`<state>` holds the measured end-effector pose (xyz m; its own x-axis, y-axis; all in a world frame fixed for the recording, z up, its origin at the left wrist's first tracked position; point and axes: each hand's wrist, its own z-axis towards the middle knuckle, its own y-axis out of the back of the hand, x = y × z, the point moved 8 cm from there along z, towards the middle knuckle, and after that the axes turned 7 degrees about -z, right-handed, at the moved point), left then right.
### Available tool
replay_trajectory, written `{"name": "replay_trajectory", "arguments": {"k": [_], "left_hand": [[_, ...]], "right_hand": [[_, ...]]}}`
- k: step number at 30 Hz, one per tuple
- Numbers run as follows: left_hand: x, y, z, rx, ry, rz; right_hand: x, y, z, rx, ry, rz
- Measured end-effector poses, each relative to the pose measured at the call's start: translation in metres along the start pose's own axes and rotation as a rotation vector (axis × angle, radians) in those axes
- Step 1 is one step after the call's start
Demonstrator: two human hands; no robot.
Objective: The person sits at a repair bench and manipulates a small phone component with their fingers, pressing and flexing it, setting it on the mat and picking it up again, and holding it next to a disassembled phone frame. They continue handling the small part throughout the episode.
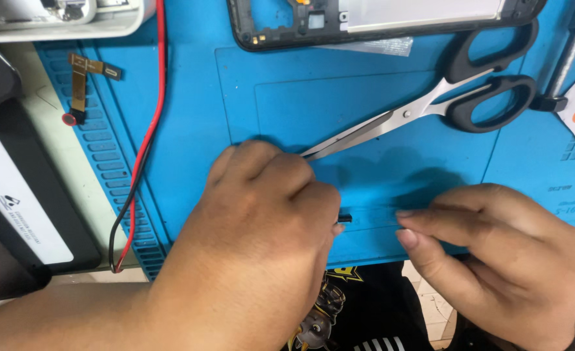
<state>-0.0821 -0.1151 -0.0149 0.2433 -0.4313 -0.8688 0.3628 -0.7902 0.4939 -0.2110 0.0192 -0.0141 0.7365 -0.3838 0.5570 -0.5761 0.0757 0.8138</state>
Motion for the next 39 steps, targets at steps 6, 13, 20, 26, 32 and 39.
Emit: {"name": "replay_trajectory", "arguments": {"k": [6,13,20,26,32,39], "left_hand": [[0.009,0.014,-0.006,-0.072,0.244,-0.24],[0.014,0.003,-0.023,-0.258,0.397,-0.474],[0.015,-0.005,-0.032,-0.265,0.431,-0.467],[0.019,-0.012,-0.033,-0.218,0.489,-0.493],[0.01,-0.016,-0.028,-0.175,0.37,-0.437],[0.005,-0.018,-0.029,-0.181,0.392,-0.569]], "right_hand": [[-0.007,0.005,-0.004,-0.145,-0.161,0.197],[-0.011,-0.019,-0.02,-0.225,-0.321,0.551],[-0.014,-0.015,-0.026,-0.188,-0.447,0.358],[0.01,-0.002,0.001,-0.145,-0.16,-0.056],[0.018,0.006,0.0,-0.156,-0.048,-0.225],[0.003,-0.008,-0.014,-0.089,-0.109,0.253]]}}
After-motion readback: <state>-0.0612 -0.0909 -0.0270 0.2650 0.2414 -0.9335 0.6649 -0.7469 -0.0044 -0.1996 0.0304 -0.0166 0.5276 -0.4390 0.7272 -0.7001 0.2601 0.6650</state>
